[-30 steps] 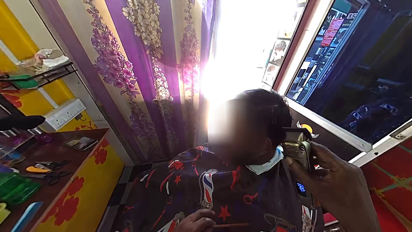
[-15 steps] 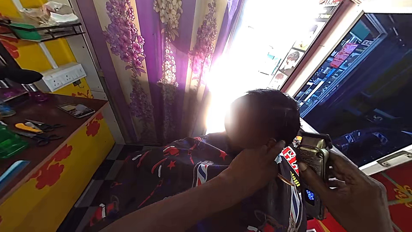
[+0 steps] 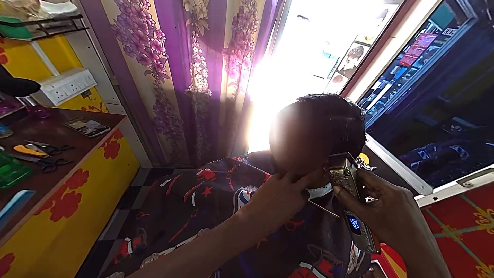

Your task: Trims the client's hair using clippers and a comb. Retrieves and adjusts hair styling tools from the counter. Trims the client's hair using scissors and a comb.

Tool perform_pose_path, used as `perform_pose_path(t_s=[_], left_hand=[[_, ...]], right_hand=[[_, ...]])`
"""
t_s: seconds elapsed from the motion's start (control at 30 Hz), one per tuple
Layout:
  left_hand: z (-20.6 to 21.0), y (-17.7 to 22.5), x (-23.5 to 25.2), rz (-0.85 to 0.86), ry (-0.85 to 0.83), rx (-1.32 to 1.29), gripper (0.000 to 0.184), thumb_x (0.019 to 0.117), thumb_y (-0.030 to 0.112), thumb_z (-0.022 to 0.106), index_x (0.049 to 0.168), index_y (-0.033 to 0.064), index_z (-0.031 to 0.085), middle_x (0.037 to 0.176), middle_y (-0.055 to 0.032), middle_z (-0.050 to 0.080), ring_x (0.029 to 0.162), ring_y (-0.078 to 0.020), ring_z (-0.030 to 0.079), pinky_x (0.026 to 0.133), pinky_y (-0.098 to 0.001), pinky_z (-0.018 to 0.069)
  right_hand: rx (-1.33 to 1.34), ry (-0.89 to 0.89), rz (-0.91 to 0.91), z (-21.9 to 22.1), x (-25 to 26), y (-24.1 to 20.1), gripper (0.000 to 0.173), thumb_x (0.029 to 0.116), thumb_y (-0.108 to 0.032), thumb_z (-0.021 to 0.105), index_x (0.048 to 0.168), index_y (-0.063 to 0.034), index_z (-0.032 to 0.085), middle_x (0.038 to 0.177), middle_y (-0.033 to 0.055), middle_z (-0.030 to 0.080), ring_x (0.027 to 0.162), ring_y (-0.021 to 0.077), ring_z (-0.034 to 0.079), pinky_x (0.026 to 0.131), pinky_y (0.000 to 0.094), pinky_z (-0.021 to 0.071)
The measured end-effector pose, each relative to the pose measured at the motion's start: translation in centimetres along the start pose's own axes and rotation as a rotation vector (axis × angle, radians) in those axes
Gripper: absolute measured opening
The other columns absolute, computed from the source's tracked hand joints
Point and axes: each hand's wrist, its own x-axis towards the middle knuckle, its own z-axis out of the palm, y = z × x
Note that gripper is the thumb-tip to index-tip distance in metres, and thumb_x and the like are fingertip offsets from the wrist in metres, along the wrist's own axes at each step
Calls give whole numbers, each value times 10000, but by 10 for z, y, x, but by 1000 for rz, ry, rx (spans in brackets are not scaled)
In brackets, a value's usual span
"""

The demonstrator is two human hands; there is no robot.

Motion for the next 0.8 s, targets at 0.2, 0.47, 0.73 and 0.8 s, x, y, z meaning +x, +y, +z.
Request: perform_pose_path(t_s=[0.2,0.47,0.73,0.8], left_hand=[[4,-3,0,14,40,-3,141,935,53,665,1035,137,721,1616,41,400,1000,-224,667,700,-395,560],[12,-8,0,38,105,-2,103,947,94,663,1022,144,714,1587,40,443,954,-201,667,672,-372,548],[15,-12,-1,49,137,7,105,954,71,642,1001,139,707,1555,41,481,950,-190,665,668,-355,544],[15,-13,-1,48,132,9,100,957,73,637,995,137,704,1553,43,485,948,-187,668,668,-352,547]], right_hand=[[-2,-9,5,2,5,-3,501,828,-704,611,1036,-257,702,790,-140,687,675,1,669,549,277,574],[-16,4,-18,1,12,-7,505,831,-699,610,1025,-242,703,778,-128,685,667,8,669,546,278,573],[-14,-3,-27,-1,16,-10,472,831,-701,611,1014,-273,687,759,-152,678,643,-8,658,514,261,556],[-17,-2,-30,-3,17,-11,467,828,-695,612,1011,-272,688,753,-149,678,641,-7,657,511,268,550]])
